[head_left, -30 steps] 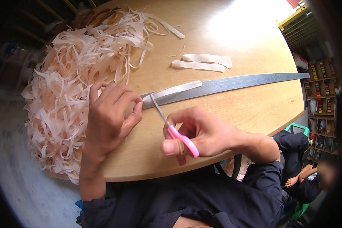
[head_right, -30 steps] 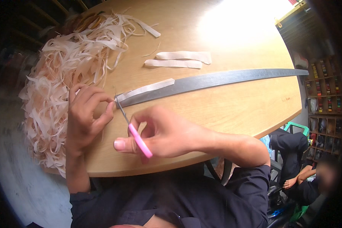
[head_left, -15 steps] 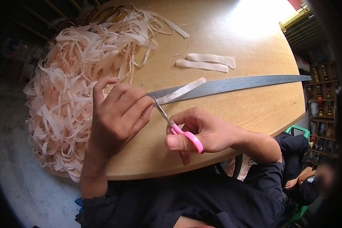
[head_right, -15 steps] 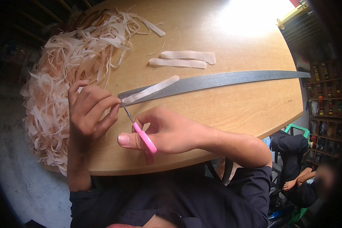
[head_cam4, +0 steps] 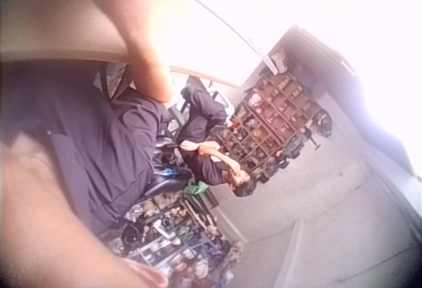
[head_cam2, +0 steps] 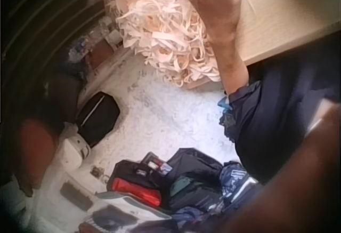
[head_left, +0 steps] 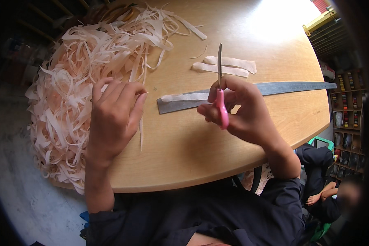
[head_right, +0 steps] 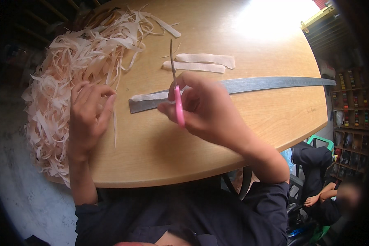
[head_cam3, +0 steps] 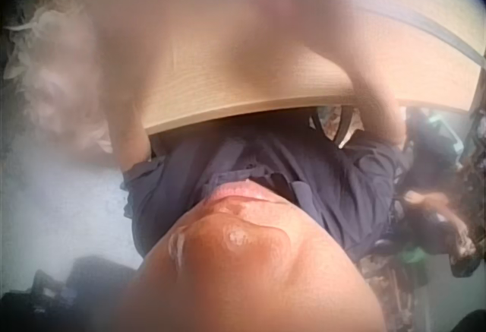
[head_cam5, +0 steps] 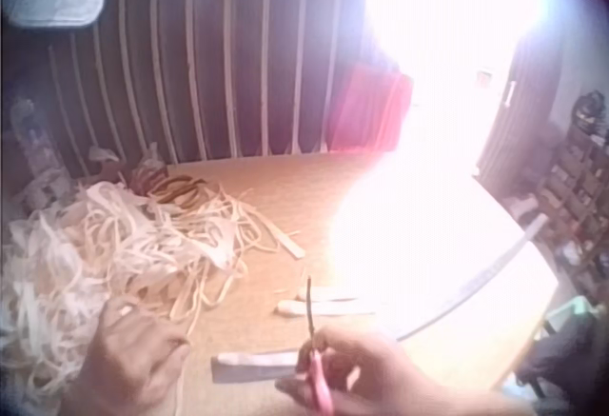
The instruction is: The person uses pink scissors and a metal ruler to cut long strips of light-colored rubber into uniform short pieces on a wooden table. The cut pieces accumulate in a pile on the left side of the table.
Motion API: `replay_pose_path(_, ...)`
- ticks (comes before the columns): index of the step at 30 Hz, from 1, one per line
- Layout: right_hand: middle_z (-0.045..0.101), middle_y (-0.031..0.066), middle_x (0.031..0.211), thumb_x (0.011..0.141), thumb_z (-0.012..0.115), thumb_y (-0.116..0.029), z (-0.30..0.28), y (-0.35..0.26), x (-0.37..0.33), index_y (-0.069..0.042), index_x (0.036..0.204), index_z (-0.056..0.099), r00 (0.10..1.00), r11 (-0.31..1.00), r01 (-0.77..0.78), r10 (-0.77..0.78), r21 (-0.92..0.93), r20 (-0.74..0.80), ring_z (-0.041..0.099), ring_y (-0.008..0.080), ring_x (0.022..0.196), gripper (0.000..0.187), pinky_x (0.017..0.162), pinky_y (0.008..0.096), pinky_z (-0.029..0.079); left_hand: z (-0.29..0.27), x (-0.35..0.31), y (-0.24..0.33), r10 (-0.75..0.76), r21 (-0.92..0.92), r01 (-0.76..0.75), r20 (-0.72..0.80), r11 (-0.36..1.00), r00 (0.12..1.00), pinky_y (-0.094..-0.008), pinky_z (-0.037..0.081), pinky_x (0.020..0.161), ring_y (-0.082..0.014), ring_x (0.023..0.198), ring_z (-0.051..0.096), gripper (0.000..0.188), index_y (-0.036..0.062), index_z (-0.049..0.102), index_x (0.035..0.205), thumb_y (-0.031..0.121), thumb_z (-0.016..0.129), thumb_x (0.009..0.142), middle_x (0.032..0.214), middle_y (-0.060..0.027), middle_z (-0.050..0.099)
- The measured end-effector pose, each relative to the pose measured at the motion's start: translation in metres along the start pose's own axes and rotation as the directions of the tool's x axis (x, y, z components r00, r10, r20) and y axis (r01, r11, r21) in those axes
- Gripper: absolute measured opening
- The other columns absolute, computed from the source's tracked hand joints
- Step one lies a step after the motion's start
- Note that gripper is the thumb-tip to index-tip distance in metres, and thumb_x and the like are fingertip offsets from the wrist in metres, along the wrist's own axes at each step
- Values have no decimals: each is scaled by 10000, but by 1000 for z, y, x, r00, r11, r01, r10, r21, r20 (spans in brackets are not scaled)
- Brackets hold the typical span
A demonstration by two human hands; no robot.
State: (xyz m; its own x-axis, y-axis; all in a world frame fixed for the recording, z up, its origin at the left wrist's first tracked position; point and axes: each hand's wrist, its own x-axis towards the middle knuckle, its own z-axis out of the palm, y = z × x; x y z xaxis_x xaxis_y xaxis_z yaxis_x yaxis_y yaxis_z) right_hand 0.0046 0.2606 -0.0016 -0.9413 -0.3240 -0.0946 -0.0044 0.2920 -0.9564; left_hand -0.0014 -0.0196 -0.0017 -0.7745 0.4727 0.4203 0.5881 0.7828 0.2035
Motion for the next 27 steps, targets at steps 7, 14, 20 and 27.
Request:
replay_pose_path(7, 738, 138, 909, 988, 808, -266, -7, 1, 13, 8, 1016, 616, 954, 883, -252, 158, 397, 253, 747, 187, 835, 336, 687, 297, 622, 3, 0, 5, 38, -10, -38, 10, 999, 999, -460, 450, 1019, -269, 915, 672, 111, 65, 650, 997, 54, 734, 925, 916, -74, 693)
replay_pose_path(14, 690, 143, 1181, 1016, 771, -243, 16, 10, 4, -15, 1236, 523, 962, 876, -67, -71, 478, 264, 691, 165, 1041, 403, 778, 313, 628, 1, 0, 4, 37, -51, -36, 29, 998, 999, -464, 462, 1001, -295, 933, 670, 127, 55, 652, 995, 58, 739, 902, 914, -94, 684)
replay_pose_path(20, 683, 133, 1161, 1022, 764, -247, 17, 14, 4, -9, 1241, 531, 959, 890, -67, -67, 451, 275, 688, 167, 1044, 399, 770, 306, 620, 1, -1, 8, 42, -70, -38, 55, 997, 998, -463, 462, 991, -318, 970, 664, 131, 52, 653, 993, 62, 739, 893, 938, -114, 682)
replay_pose_path(27, 680, 136, 1178, 1038, 738, -242, 12, 14, 9, -1, 1219, 534, 977, 887, -87, -14, 454, 214, 689, 192, 1102, 364, 728, 322, 654, 4, -1, 8, 33, -57, -30, 40, 998, 999, -452, 462, 979, -307, 936, 669, 104, 61, 646, 1009, 71, 720, 938, 910, -106, 684)
